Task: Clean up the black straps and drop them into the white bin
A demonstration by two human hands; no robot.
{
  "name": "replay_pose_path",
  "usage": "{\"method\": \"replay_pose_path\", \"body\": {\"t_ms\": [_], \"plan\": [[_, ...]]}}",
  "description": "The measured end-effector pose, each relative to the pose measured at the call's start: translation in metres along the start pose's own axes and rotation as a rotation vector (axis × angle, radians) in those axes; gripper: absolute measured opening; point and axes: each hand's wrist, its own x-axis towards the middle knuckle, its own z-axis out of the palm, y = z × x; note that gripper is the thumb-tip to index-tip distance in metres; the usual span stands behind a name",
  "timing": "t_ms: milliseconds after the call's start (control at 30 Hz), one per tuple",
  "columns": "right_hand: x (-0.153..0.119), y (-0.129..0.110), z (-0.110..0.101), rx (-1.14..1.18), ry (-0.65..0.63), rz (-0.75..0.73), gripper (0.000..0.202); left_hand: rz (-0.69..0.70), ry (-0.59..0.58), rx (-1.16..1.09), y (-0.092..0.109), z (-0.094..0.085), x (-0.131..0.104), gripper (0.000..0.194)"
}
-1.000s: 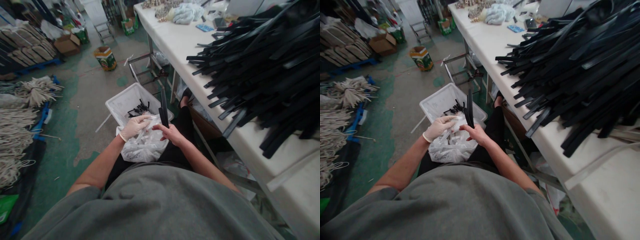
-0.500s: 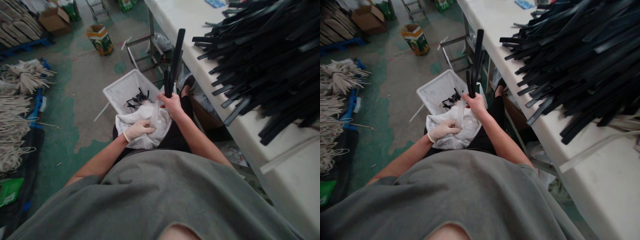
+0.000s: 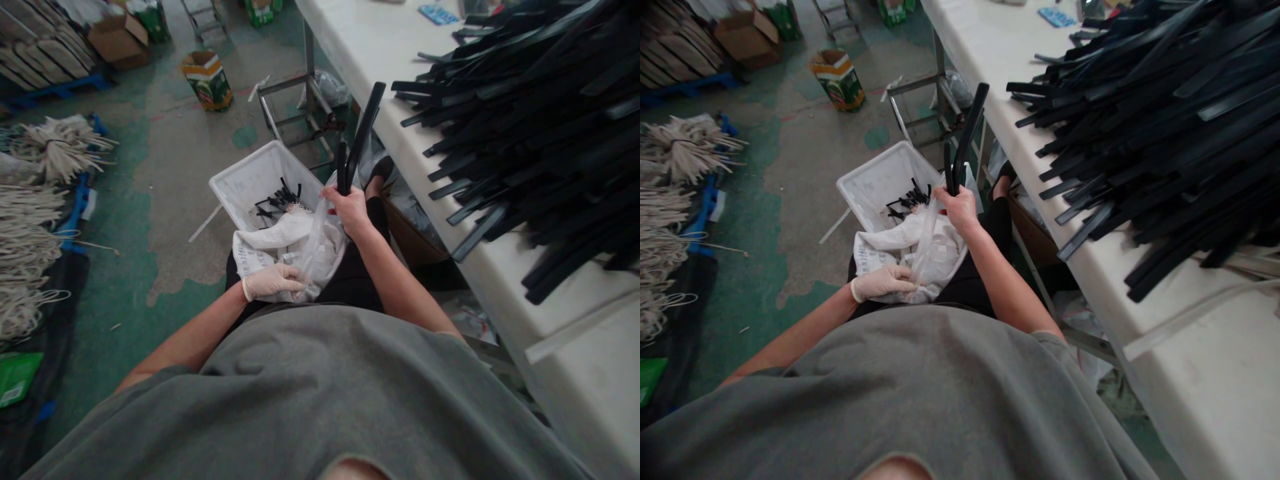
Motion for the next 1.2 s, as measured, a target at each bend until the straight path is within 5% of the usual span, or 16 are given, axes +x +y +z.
{"method": "replay_pose_path", "body": {"t_ms": [200, 400, 500, 600, 867, 1200], "plan": [[-0.013, 0.014, -0.005, -0.072, -0.282, 0.15, 0.038, -0.121, -0.099, 0.038, -0.003, -0.006, 0.01, 0.024], [-0.042, 0.045, -0.023, 0.053, -0.467, 0.196, 0.044, 0.223, 0.541, -0.666, 0.047, -0.088, 0.013, 0.015], [-0.057, 0.049, -0.027, 0.061, -0.477, 0.209, 0.04, 0.386, 0.749, -0.899, 0.076, -0.111, 0.016, 0.024], [-0.071, 0.043, -0.026, 0.079, -0.471, 0.293, 0.041, 0.395, 0.814, -0.946, 0.08, -0.1, 0.027, 0.028], [-0.098, 0.037, -0.014, 0.007, -0.421, 0.283, 0.035, 0.201, 0.712, -0.963, 0.034, -0.028, 0.069, 0.021], [-0.098, 0.037, -0.009, -0.209, -0.388, 0.232, 0.021, 0.214, 0.648, -0.973, 0.034, -0.021, 0.07, 0.024]]}}
